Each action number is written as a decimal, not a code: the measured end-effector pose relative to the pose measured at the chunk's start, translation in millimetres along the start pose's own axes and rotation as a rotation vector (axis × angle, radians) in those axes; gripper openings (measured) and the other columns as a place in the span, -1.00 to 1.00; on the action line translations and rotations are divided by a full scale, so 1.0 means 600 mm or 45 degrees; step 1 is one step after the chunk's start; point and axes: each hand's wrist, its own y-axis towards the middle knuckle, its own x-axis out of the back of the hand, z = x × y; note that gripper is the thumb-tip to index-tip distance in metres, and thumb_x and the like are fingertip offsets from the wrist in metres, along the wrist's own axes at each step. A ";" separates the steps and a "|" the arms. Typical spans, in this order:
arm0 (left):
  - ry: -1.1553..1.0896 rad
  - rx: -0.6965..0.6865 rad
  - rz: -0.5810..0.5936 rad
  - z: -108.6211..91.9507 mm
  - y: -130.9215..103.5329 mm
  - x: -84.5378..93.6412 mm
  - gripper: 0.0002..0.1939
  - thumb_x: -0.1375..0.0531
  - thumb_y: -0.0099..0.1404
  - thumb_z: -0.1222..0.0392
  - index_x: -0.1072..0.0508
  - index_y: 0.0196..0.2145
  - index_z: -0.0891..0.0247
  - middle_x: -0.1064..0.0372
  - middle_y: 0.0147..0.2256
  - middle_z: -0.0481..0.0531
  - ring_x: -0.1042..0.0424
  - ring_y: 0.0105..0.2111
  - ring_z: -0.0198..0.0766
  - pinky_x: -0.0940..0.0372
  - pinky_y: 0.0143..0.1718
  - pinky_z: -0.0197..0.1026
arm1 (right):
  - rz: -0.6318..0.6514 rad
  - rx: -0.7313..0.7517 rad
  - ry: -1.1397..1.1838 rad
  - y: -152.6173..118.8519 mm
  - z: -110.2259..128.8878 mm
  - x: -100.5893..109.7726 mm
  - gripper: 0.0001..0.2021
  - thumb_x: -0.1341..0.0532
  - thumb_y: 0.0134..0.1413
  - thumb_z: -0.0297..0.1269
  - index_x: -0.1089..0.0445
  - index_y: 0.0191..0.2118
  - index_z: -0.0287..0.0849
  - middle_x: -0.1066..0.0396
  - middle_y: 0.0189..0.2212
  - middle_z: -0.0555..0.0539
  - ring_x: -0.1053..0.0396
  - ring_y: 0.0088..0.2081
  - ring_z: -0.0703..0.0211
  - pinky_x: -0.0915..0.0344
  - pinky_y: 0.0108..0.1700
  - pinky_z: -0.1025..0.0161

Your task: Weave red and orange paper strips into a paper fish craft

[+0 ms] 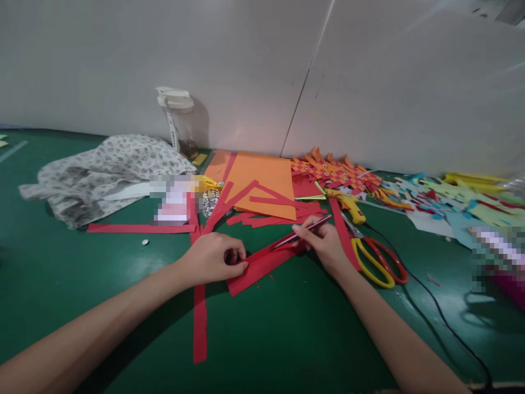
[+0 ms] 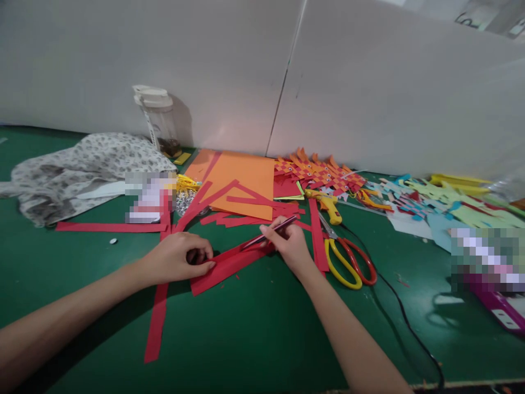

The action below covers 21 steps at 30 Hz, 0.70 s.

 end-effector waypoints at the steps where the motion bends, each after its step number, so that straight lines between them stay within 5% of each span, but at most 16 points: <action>1: 0.000 0.000 0.003 0.000 0.000 0.000 -0.87 -0.17 0.10 0.15 -0.47 -0.44 0.25 -0.40 -0.54 -0.09 -0.34 -0.53 -0.38 -0.11 -0.52 -0.36 | -0.040 0.006 -0.006 0.006 -0.003 0.012 -0.67 -0.33 -0.13 -0.03 -0.25 -0.55 -0.14 -0.40 -0.71 0.02 -0.24 -0.69 0.29 -0.11 -0.64 0.36; 5: 0.000 -0.007 -0.007 0.002 0.000 -0.001 -0.87 -0.16 0.10 0.16 -0.47 -0.44 0.25 -0.40 -0.54 -0.09 -0.34 -0.53 -0.39 -0.11 -0.52 -0.36 | -0.205 0.045 -0.027 0.024 -0.013 0.050 -0.68 -0.35 -0.18 -0.07 -0.26 -0.60 -0.14 -0.36 -0.76 0.04 -0.15 -0.72 0.32 -0.05 -0.66 0.36; 9: -0.006 0.001 -0.008 0.003 -0.001 -0.002 -0.87 -0.17 0.09 0.16 -0.47 -0.45 0.24 -0.40 -0.55 -0.10 -0.34 -0.53 -0.39 -0.11 -0.53 -0.36 | -0.257 0.083 -0.025 0.019 -0.008 0.044 -0.68 -0.34 -0.16 -0.06 -0.25 -0.59 -0.12 -0.36 -0.75 0.05 -0.14 -0.73 0.32 -0.05 -0.66 0.35; 16: 0.001 -0.005 -0.016 0.003 0.004 -0.003 -0.88 -0.18 0.08 0.17 -0.47 -0.45 0.24 -0.40 -0.55 -0.10 -0.34 -0.53 -0.39 -0.11 -0.52 -0.36 | 0.127 -0.035 -0.009 -0.019 0.016 -0.031 -0.68 -0.32 -0.10 -0.02 -0.26 -0.51 -0.13 -0.45 -0.66 0.00 -0.42 -0.57 0.17 -0.28 -0.54 0.32; 21: -0.003 -0.007 -0.014 0.003 0.003 -0.002 -0.89 -0.17 0.08 0.18 -0.47 -0.44 0.23 -0.40 -0.55 -0.11 -0.34 -0.53 -0.39 -0.10 -0.53 -0.36 | 0.170 -0.070 -0.032 -0.016 0.012 -0.032 -0.69 -0.30 -0.08 -0.02 -0.26 -0.50 -0.14 -0.48 -0.62 -0.01 -0.47 -0.53 0.15 -0.32 -0.51 0.31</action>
